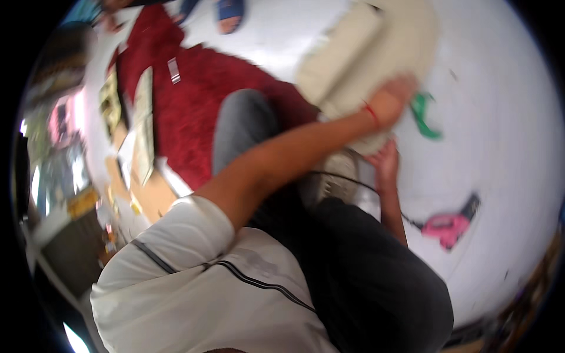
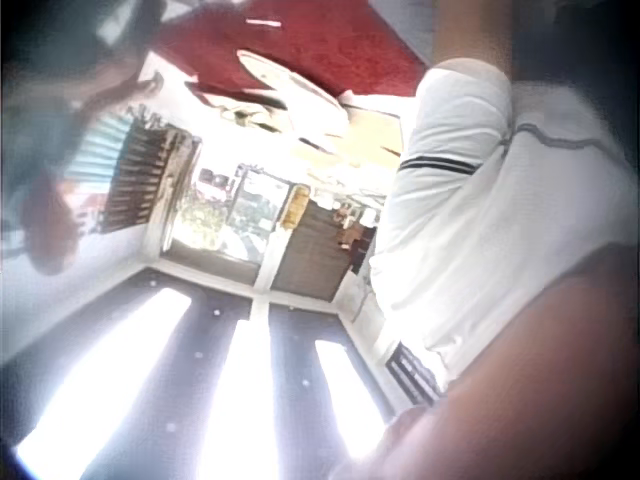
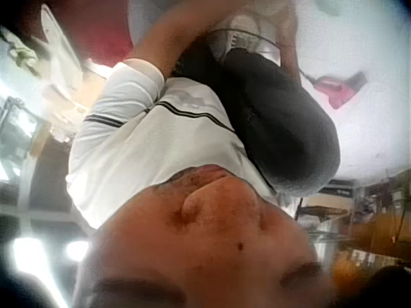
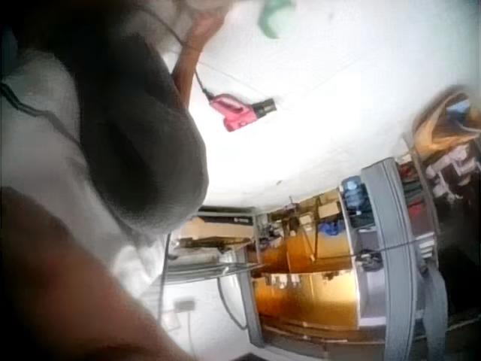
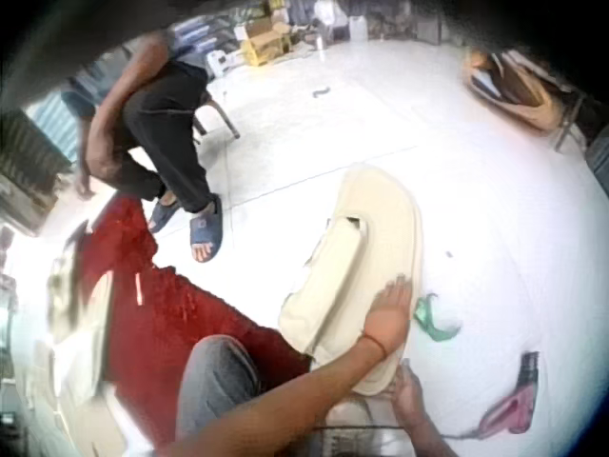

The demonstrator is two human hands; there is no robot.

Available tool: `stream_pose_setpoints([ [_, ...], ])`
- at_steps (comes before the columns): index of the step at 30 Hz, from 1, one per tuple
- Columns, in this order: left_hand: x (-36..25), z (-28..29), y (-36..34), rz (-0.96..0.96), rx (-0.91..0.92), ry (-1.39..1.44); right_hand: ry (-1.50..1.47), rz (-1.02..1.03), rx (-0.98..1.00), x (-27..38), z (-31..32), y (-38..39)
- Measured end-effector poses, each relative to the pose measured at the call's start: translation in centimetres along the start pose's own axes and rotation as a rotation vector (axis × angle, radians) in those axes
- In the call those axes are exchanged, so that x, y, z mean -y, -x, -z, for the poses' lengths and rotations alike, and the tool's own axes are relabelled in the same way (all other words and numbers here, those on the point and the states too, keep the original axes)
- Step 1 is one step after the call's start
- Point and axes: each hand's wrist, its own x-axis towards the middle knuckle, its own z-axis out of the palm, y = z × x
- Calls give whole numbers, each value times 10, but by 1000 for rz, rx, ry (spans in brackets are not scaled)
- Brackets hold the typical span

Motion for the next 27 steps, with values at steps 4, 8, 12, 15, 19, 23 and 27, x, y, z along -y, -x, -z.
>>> stream_pose_setpoints([
  [4,7,8,-16,84,56,70,8,-2,-34,-1,9,-5],
  [8,14,14,25,27,125,113,125,75,-147,-12,14,-13],
  [12,13,20,51,60,132,101,629,404,-430,5,16,-28],
  [15,4,17,52,73,144,98,669,481,-385,43,50,-61],
  [19,-4,19,48,80,138,55,811,846,-588,103,51,-77],
  [23,-13,18,37,99,101,94,545,179,-217,114,45,-79],
  [27,-19,24,26,157,58,144,8,93,-13,102,38,-71],
])
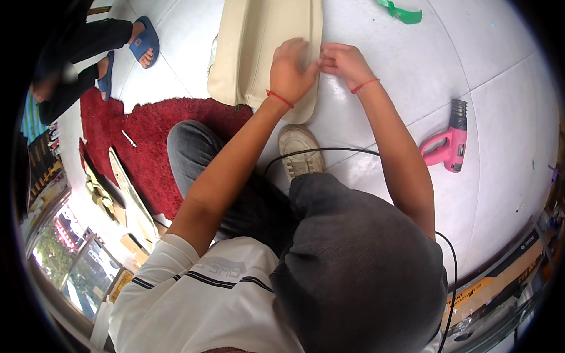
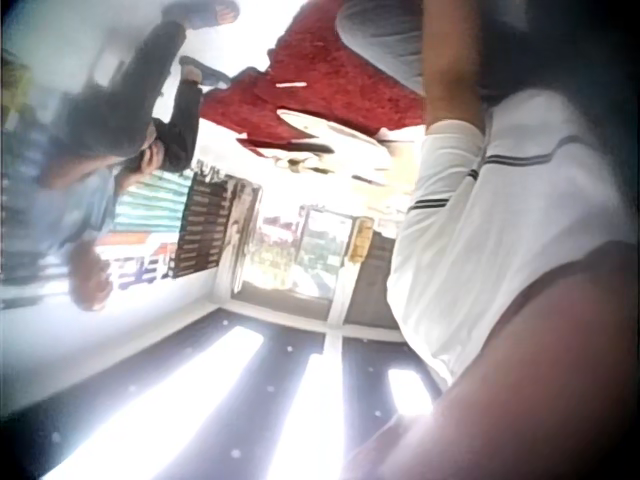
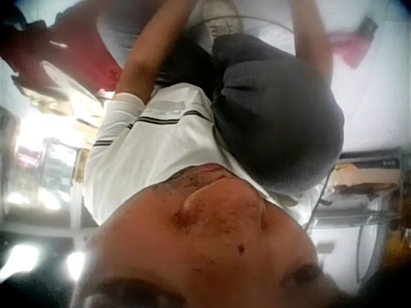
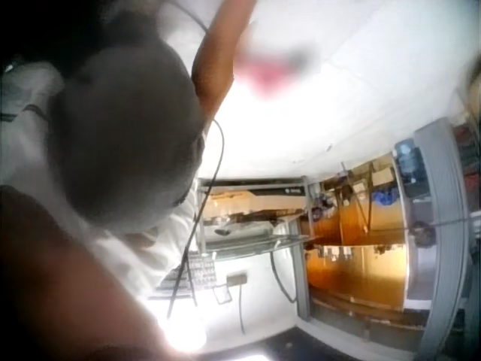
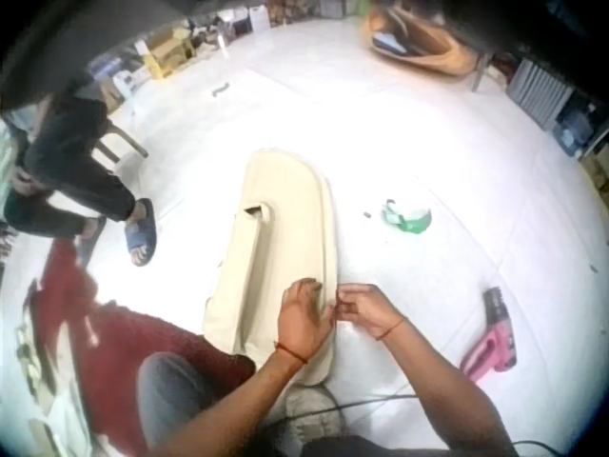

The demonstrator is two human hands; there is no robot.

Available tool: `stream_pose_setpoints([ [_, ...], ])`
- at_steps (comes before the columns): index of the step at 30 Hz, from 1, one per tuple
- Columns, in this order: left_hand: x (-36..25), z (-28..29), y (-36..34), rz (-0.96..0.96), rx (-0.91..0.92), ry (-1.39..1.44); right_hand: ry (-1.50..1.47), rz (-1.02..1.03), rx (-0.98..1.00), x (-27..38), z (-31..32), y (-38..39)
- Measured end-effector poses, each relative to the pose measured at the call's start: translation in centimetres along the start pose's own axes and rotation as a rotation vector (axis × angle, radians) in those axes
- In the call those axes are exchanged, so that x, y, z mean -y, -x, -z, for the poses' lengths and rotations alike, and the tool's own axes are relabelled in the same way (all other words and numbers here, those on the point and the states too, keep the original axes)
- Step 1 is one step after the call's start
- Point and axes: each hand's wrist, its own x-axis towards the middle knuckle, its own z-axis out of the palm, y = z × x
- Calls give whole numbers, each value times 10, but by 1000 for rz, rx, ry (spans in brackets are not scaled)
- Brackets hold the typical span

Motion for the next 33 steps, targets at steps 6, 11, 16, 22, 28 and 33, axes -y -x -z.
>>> stream_pose_setpoints([
  [6,-34,56,-33,129,-47,-41,-61,98,146,30,-44,52],
  [11,-56,114,-68,191,15,-101,-110,175,305,52,-86,79],
  [16,-56,150,-88,353,184,-25,-114,211,353,63,-104,82],
  [22,-49,165,-93,419,317,90,-95,227,360,63,-111,87],
  [28,-57,163,-89,411,308,-1,-85,234,338,63,-112,91],
  [33,-73,164,-92,348,277,-167,-64,249,354,64,-115,88],
])
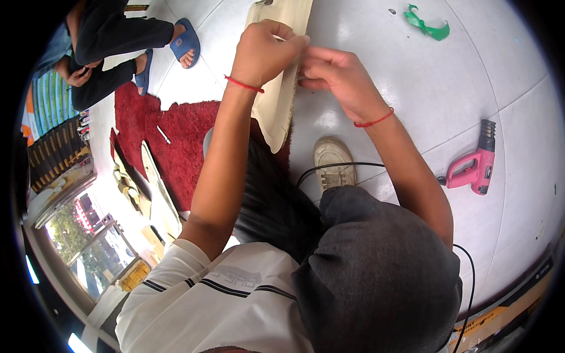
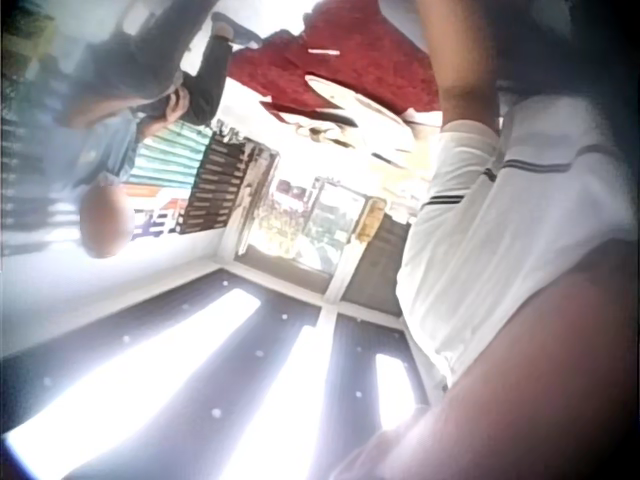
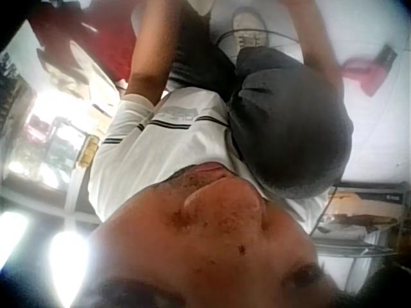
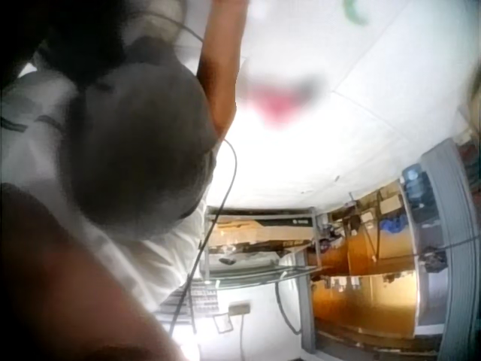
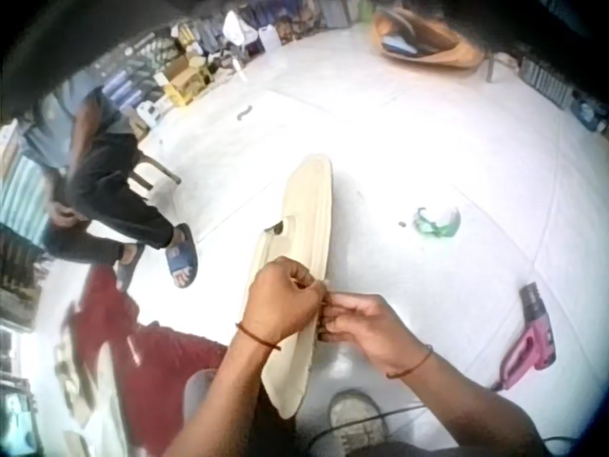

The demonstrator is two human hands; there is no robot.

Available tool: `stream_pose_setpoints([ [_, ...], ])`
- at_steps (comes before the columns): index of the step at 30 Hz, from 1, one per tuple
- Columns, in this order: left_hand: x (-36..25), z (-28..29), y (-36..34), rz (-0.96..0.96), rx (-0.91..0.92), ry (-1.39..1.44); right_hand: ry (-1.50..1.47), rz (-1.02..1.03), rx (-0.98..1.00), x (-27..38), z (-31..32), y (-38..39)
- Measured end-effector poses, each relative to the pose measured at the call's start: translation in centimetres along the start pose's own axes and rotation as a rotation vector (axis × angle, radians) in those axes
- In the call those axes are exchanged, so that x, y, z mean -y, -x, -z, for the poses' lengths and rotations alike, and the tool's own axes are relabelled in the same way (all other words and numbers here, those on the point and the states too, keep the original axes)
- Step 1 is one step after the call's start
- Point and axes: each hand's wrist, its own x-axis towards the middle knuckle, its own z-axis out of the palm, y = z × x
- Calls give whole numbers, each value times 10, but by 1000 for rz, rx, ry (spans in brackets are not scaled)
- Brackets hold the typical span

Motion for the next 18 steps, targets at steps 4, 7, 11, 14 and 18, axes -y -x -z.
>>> stream_pose_setpoints([
  [4,1,5,-9,-10,91,-19,12,10,4,0,-3,1],
  [7,5,6,-13,-39,120,-47,33,7,16,1,-4,1],
  [11,-1,5,-12,-44,128,-67,15,11,-9,-1,-3,1],
  [14,0,-1,-11,-43,86,-60,-3,15,-14,-2,-3,1],
  [18,13,-3,-19,-90,177,36,-12,18,-29,-3,-1,1],
])
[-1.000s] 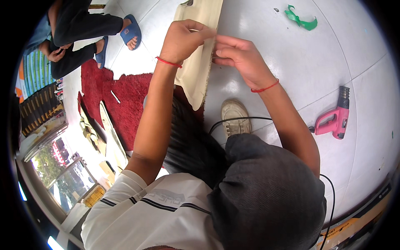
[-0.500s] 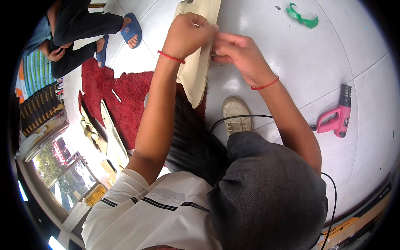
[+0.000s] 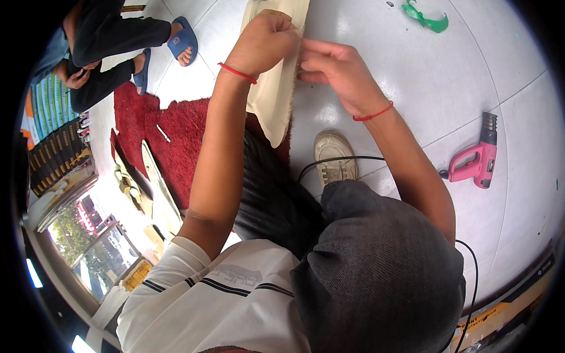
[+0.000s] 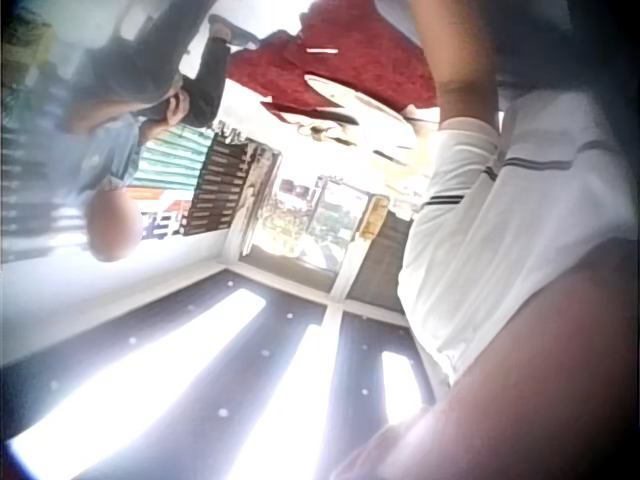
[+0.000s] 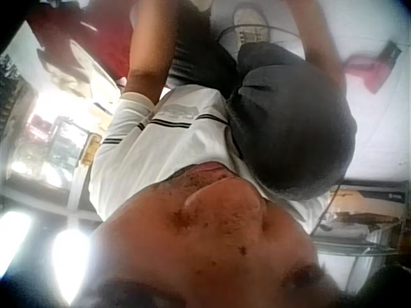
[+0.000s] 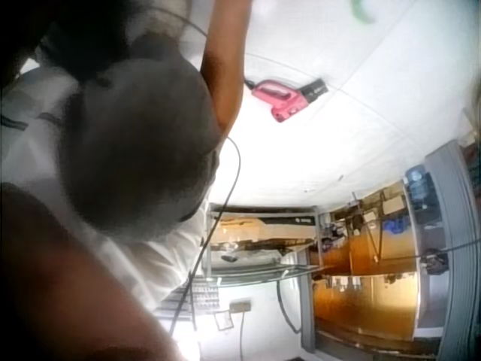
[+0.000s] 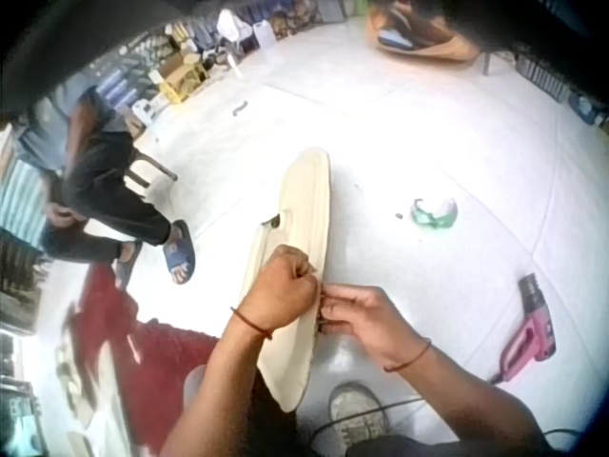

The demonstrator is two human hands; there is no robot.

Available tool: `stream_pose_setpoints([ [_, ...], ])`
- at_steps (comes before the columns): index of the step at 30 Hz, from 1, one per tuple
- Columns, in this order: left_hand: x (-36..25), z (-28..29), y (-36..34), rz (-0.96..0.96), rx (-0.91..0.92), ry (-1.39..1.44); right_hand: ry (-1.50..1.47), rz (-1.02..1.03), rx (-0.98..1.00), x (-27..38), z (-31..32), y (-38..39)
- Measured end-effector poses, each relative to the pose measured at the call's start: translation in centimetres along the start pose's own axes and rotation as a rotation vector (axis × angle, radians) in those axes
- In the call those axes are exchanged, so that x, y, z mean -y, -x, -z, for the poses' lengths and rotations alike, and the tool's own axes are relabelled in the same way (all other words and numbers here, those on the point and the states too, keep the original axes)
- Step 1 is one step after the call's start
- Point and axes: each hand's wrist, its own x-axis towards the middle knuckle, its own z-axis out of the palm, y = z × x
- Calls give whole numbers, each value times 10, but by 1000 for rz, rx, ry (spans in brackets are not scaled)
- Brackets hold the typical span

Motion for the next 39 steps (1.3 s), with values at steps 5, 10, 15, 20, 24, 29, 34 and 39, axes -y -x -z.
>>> stream_pose_setpoints([
  [5,18,-10,-5,-71,28,189,-30,17,-66,-5,-1,-3],
  [10,26,-12,-8,-61,52,334,-23,0,-86,-6,1,-4],
  [15,28,-13,-8,-103,43,299,-13,-4,-116,-8,2,-5],
  [20,24,-15,-7,-61,32,310,-22,2,-125,-8,2,-5],
  [24,26,-17,-7,-86,18,281,-31,5,-126,-8,3,-4],
  [29,28,-18,-8,-117,13,260,-27,2,-136,-9,4,-5],
  [34,29,-22,-10,-104,11,278,-25,1,-136,-9,5,-4],
  [39,21,-25,-6,-111,7,252,-35,-26,-174,-11,7,-2],
])
